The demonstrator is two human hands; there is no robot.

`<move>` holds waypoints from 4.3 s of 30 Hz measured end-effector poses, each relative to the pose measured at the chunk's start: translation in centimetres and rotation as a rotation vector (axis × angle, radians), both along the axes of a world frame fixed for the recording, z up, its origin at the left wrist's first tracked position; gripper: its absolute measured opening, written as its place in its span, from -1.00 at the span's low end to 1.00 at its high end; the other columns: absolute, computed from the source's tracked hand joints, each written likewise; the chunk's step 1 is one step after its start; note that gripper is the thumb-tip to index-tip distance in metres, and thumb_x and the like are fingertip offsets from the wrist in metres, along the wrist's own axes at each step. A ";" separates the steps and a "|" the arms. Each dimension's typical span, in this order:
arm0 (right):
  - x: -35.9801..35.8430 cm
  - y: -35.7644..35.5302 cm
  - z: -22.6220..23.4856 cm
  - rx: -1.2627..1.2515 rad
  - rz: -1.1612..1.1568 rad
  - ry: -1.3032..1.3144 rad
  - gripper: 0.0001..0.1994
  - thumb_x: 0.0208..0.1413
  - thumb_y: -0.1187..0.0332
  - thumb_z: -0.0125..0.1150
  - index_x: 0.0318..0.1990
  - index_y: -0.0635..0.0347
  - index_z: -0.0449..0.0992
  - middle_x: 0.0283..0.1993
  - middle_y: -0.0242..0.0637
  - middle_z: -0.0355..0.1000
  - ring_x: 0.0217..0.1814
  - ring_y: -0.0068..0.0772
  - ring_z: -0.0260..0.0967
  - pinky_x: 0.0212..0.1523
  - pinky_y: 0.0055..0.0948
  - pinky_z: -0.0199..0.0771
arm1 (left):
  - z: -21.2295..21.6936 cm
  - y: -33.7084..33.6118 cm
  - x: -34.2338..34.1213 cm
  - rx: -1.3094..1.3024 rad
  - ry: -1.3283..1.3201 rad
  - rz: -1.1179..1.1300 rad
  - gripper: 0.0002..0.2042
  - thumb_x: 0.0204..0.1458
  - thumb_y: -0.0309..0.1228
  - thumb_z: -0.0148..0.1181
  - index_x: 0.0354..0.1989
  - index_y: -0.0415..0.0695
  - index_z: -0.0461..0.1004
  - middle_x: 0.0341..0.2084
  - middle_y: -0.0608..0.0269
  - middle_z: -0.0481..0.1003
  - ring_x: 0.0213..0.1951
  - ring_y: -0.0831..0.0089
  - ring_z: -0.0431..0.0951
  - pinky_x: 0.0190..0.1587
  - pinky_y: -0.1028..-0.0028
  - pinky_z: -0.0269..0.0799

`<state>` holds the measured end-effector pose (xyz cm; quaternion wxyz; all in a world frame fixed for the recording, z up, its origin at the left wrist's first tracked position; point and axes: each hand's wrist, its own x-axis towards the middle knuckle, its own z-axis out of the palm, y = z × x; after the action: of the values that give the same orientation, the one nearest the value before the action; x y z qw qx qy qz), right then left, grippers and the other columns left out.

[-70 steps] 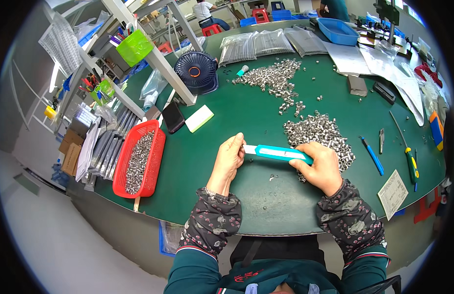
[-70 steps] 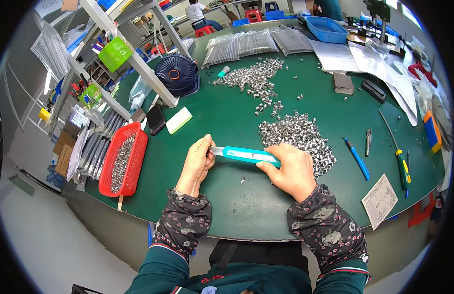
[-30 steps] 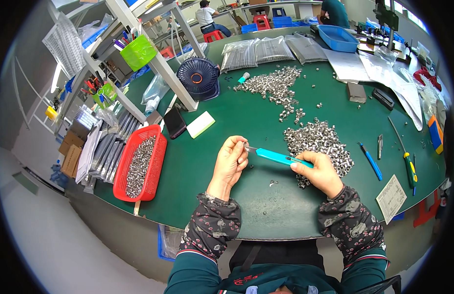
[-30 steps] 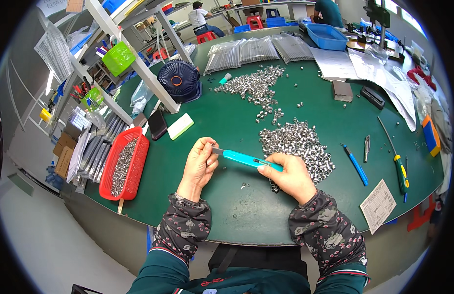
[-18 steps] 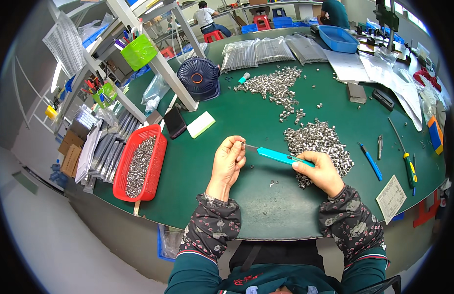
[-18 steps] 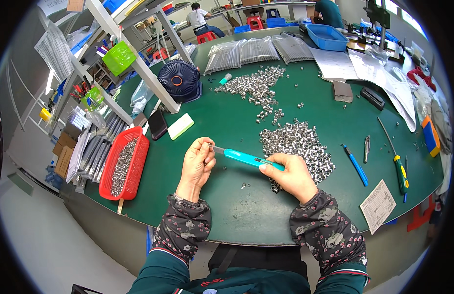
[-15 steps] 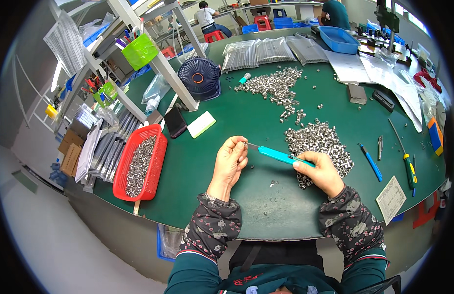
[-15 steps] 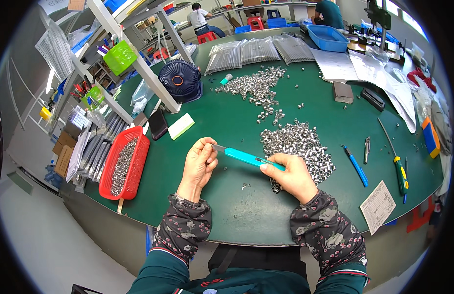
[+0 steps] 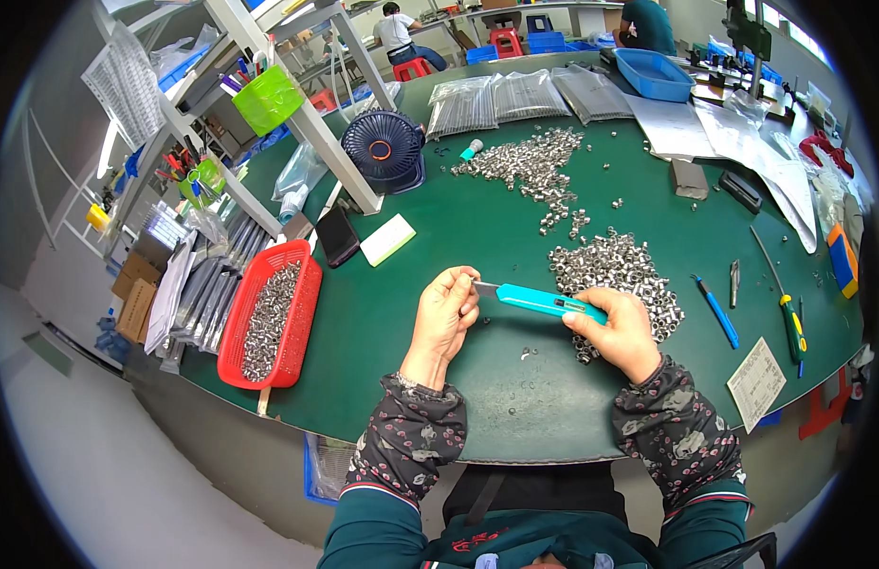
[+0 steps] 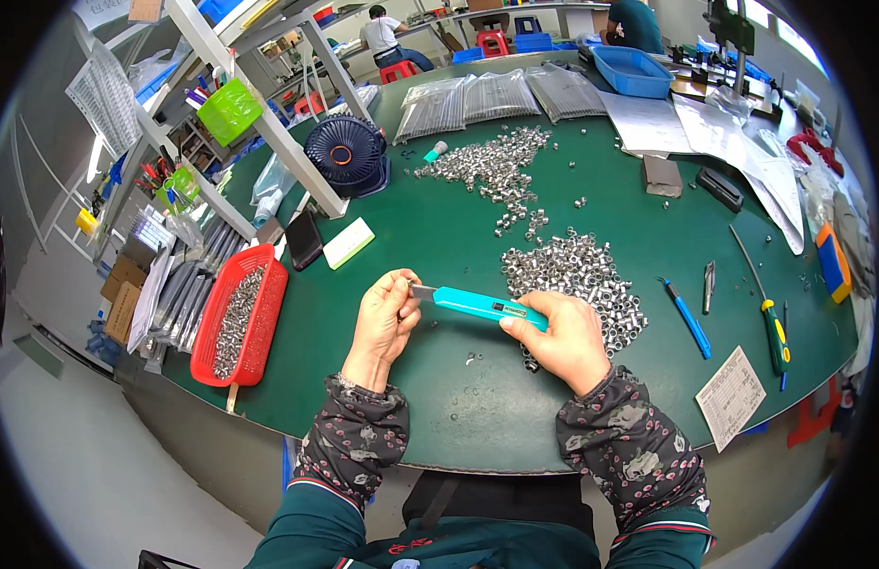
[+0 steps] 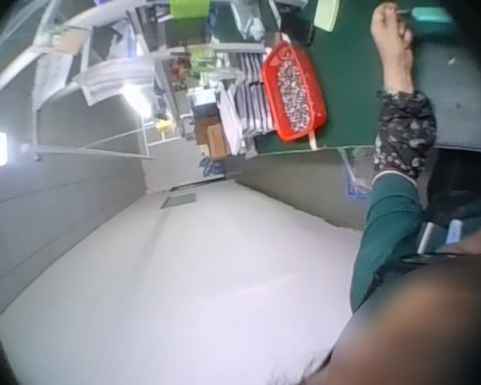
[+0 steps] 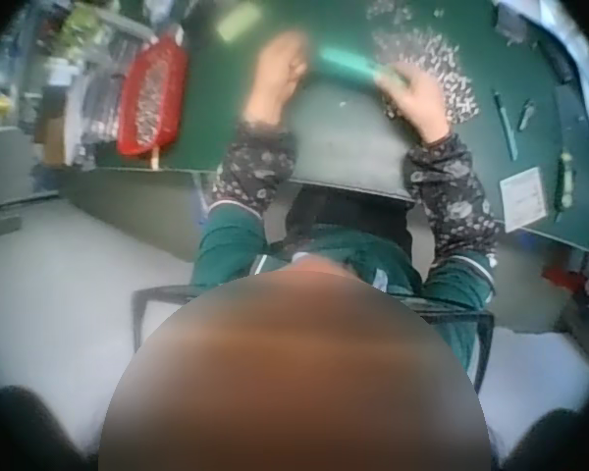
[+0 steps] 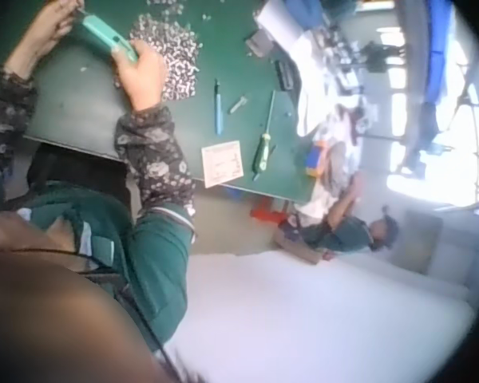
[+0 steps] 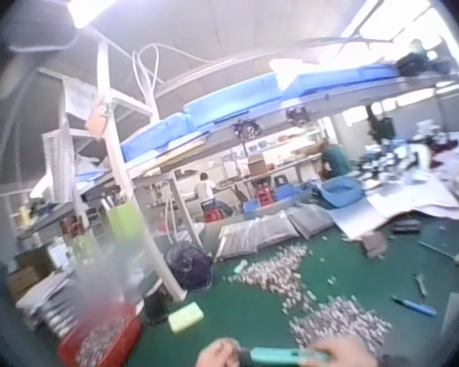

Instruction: Trimming or scraping small metal components using a utility knife at an industrial workbench.

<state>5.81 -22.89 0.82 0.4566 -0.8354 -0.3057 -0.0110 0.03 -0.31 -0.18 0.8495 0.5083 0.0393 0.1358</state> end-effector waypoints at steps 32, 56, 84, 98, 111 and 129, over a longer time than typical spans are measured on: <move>-0.6 0.3 0.6 -0.219 -0.129 -0.648 -0.67 -0.33 0.42 0.27 -0.28 0.10 0.39 -0.53 -0.30 0.18 -0.55 -0.29 0.25 -0.55 -0.37 0.24 | 0.1 -0.1 0.2 -0.036 0.149 0.046 -0.78 0.05 -0.27 -0.01 -0.46 -0.19 0.33 -0.60 0.37 0.24 -0.68 0.74 0.13 -0.78 0.77 -0.06; 0.5 -0.5 1.4 0.367 -0.347 -0.403 -0.71 -0.22 0.45 0.22 -0.24 0.19 0.42 -0.43 -0.24 0.33 -0.46 -0.23 0.34 -0.48 -0.43 0.33 | 0.7 -5.0 7.9 1.672 0.248 0.141 -0.79 -0.11 -0.40 0.08 -0.24 -0.03 0.42 -0.43 0.07 0.47 -0.31 0.15 0.47 -0.29 0.27 0.35; -0.3 -0.1 0.9 0.256 0.044 0.105 -0.73 -0.23 0.36 0.20 -0.31 0.30 0.46 -0.46 -0.20 0.43 -0.45 -0.49 0.39 -0.40 -0.52 0.36 | 0.1 0.5 -0.8 -0.173 0.093 -0.071 -0.91 -0.01 -0.53 -0.02 -0.32 -0.17 0.35 -0.55 0.26 0.36 -0.72 0.74 0.14 -0.80 0.78 -0.04; -0.4 -0.1 0.8 0.131 0.081 0.186 -0.70 -0.22 0.29 0.24 -0.31 0.28 0.47 -0.54 -0.21 0.42 -0.53 -0.49 0.37 -0.46 -0.52 0.34 | -0.4 1.0 -0.5 -0.179 0.052 -0.105 -0.86 0.06 -0.44 -0.05 -0.27 -0.22 0.36 -0.55 0.34 0.34 -0.70 0.73 0.12 -0.78 0.78 -0.05; -0.2 -0.1 0.4 0.095 0.075 0.135 -0.68 -0.24 0.26 0.25 -0.32 0.27 0.49 -0.44 -0.15 0.44 -0.42 -0.33 0.42 -0.37 -0.46 0.36 | -0.5 0.8 -0.6 -0.078 0.087 -0.085 -0.84 0.06 -0.36 -0.04 -0.35 -0.20 0.36 -0.65 0.40 0.32 -0.76 0.75 0.06 -0.79 0.77 -0.09; -0.2 -0.1 0.2 0.055 0.026 -0.104 -0.70 -0.26 0.24 0.25 -0.33 0.19 0.50 -0.44 -0.19 0.41 -0.45 -0.23 0.37 -0.43 -0.39 0.34 | -0.1 0.5 -0.7 0.065 0.157 -0.025 -0.77 0.07 -0.25 -0.05 -0.49 -0.16 0.32 -0.74 0.43 0.24 -0.79 0.77 0.06 -0.80 0.76 -0.14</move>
<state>5.63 -22.98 1.01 0.4628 -0.8169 -0.3394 -0.0566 -0.64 0.19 -0.31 0.8284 0.5453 0.0949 0.0863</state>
